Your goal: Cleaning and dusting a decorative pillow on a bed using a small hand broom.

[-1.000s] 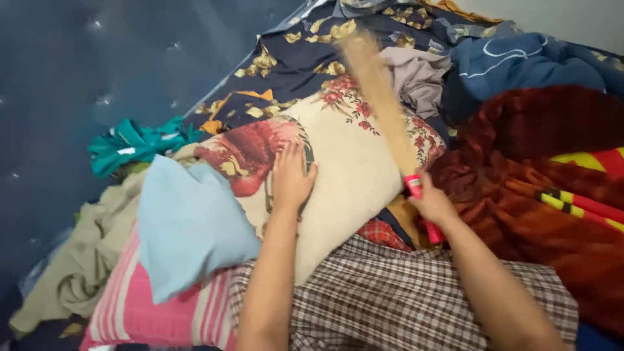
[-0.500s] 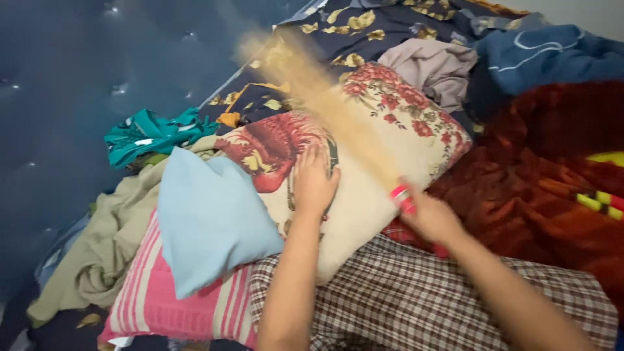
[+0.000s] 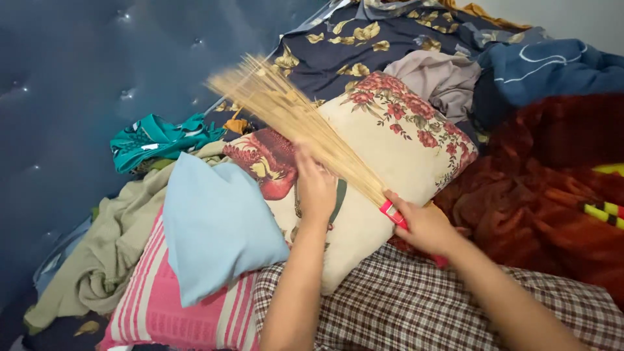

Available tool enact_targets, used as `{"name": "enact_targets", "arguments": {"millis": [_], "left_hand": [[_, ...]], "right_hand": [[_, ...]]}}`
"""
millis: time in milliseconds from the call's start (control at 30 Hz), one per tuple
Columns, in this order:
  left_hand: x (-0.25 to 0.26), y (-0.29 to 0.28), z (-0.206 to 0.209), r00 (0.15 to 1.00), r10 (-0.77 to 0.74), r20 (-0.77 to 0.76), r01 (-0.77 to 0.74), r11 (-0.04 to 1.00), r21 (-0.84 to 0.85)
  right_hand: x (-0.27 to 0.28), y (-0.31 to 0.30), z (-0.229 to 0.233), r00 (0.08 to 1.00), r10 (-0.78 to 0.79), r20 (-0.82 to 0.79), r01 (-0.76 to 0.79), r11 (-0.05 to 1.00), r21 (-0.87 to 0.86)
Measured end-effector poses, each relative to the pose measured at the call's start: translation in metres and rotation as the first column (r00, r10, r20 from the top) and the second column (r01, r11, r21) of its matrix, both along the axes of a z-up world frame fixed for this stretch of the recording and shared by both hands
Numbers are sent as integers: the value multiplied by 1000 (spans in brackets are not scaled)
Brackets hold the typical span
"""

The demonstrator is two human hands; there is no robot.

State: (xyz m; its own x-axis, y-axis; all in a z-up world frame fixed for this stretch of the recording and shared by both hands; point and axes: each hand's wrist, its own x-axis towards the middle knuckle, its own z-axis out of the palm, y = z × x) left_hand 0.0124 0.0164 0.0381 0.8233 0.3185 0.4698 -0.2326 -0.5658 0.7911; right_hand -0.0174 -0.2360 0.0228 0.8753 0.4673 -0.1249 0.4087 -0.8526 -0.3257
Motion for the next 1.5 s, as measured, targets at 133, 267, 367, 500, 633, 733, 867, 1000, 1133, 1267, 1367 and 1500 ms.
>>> {"name": "enact_targets", "arguments": {"millis": [133, 267, 367, 500, 633, 733, 867, 1000, 1133, 1267, 1367, 1500], "left_hand": [[-5, 2, 6, 999, -37, -37, 36, 999, -27], [1, 0, -5, 994, -36, -104, 76, 912, 404], [-2, -1, -1, 988, -41, -150, 99, 908, 408], [-5, 1, -4, 997, -61, -46, 73, 938, 338], [-14, 2, -11, 999, 4, 44, -19, 936, 353], [-22, 0, 0, 998, 29, 60, -47, 944, 327], [-24, 3, -9, 998, 45, 49, -60, 926, 374], [-19, 0, -10, 998, 63, 4, -60, 919, 389], [-20, 2, -14, 997, 80, 16, -80, 915, 396], [-21, 3, -9, 997, 71, 18, -73, 931, 357], [-21, 11, -15, 995, 84, 51, -95, 948, 303], [-25, 17, -20, 986, 96, 135, -117, 980, 162]], "right_hand": [[22, -39, -11, 952, 42, -304, 54, 952, 301], [49, -83, -52, 954, -188, -236, 259, 909, 326], [68, -98, -82, 880, -421, -222, 475, 809, 347], [88, -115, -158, 934, -356, -19, 258, 637, 726], [4, -19, -28, 817, -385, -428, 557, 717, 418], [-18, -1, -39, 943, 274, -188, -82, 740, 667], [-24, -13, 15, 899, 166, -404, 84, 842, 532], [22, -74, -21, 878, 123, -462, 281, 650, 706], [52, -93, -55, 851, -90, -517, 456, 613, 645], [48, -75, -93, 851, -459, -255, 523, 702, 484], [17, -42, -76, 908, -366, -206, 419, 768, 485], [-52, 10, -29, 964, 171, -205, 8, 748, 664]]}}
